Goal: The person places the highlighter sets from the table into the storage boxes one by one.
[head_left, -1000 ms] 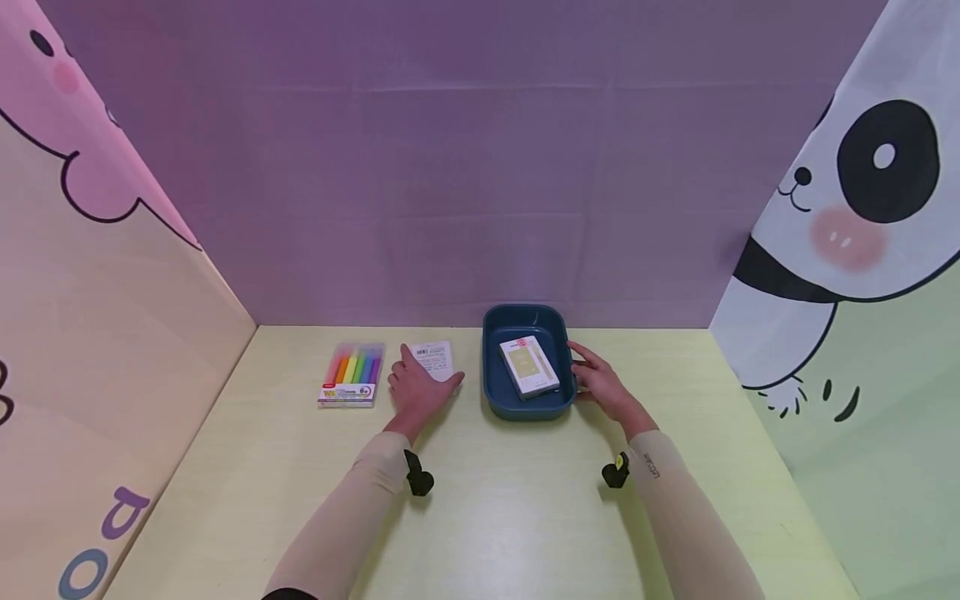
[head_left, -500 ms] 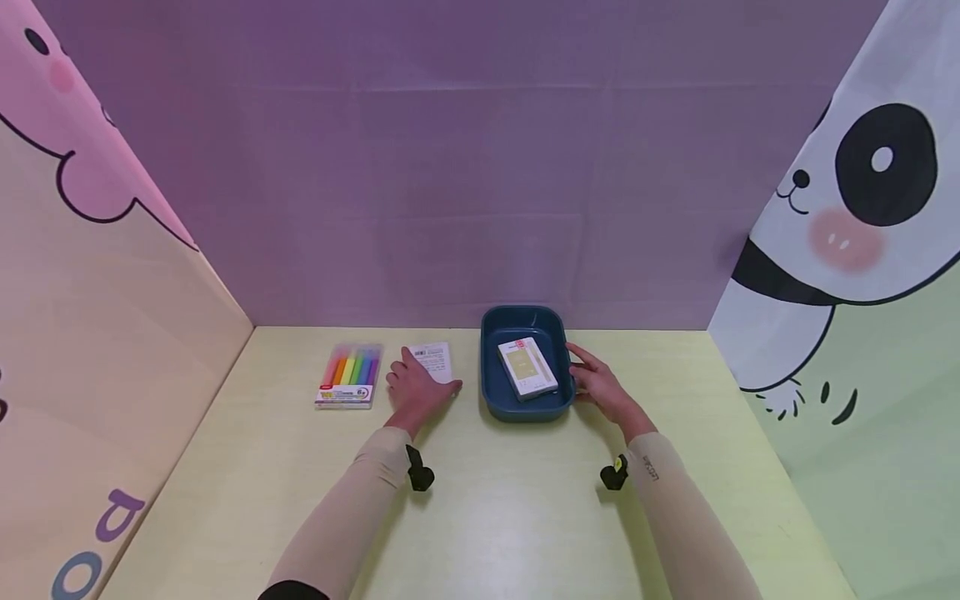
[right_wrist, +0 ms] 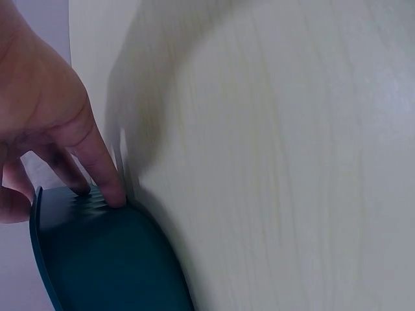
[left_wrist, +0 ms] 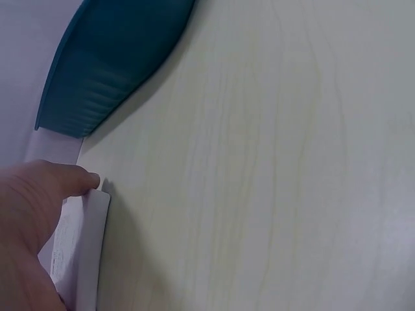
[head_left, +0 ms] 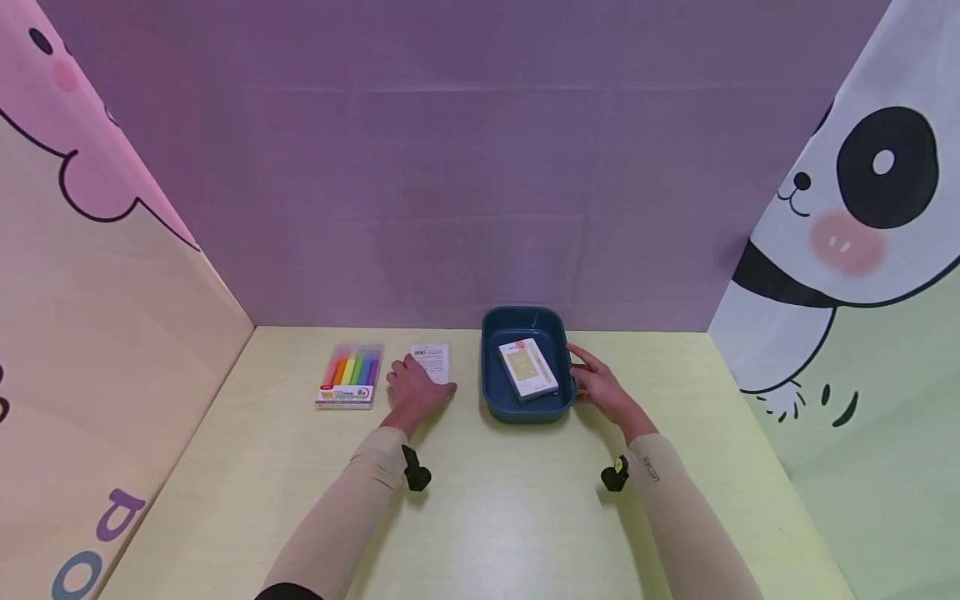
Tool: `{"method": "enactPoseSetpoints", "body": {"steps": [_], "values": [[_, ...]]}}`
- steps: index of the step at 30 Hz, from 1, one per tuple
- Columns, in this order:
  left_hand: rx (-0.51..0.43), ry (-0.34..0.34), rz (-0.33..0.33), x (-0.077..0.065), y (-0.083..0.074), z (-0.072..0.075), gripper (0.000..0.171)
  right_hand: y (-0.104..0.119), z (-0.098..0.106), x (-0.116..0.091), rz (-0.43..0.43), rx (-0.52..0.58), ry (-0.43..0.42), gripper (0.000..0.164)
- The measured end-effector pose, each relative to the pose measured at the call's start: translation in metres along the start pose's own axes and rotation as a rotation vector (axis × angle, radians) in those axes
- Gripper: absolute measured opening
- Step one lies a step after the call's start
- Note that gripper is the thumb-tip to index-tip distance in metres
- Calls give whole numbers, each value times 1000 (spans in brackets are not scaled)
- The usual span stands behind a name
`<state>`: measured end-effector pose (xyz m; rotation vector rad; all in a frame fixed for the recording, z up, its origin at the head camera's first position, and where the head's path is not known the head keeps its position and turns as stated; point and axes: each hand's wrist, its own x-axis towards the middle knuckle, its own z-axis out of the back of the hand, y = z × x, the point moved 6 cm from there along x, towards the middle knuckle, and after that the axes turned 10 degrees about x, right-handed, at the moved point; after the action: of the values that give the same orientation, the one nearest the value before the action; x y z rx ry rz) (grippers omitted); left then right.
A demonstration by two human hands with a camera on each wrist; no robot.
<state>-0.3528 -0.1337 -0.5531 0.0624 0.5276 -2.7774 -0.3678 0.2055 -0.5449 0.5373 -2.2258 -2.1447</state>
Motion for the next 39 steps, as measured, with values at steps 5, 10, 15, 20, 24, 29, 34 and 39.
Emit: {"method": "enactPoseSetpoints", "body": {"steps": [5,10,15,20,24,29,34,39], "values": [[-10,23,2,-1,3,1,98,-1,-1,0,-3,-3,-9,52],[23,55,-11,0,5,1,94,-3,0,1,-1,-5,-19,52],[55,79,-3,0,5,1,88,-4,1,1,6,-10,-18,52],[49,79,-7,0,5,3,87,-4,2,1,14,0,-24,52],[39,62,-9,0,6,6,87,-3,1,1,19,2,-15,52],[14,44,-37,-2,4,6,88,-3,2,0,24,3,-19,52],[-5,13,-56,0,4,3,90,4,-1,-3,28,-4,0,52],[-19,-16,-87,-1,1,6,91,3,-1,-2,29,-17,-6,52]]}}
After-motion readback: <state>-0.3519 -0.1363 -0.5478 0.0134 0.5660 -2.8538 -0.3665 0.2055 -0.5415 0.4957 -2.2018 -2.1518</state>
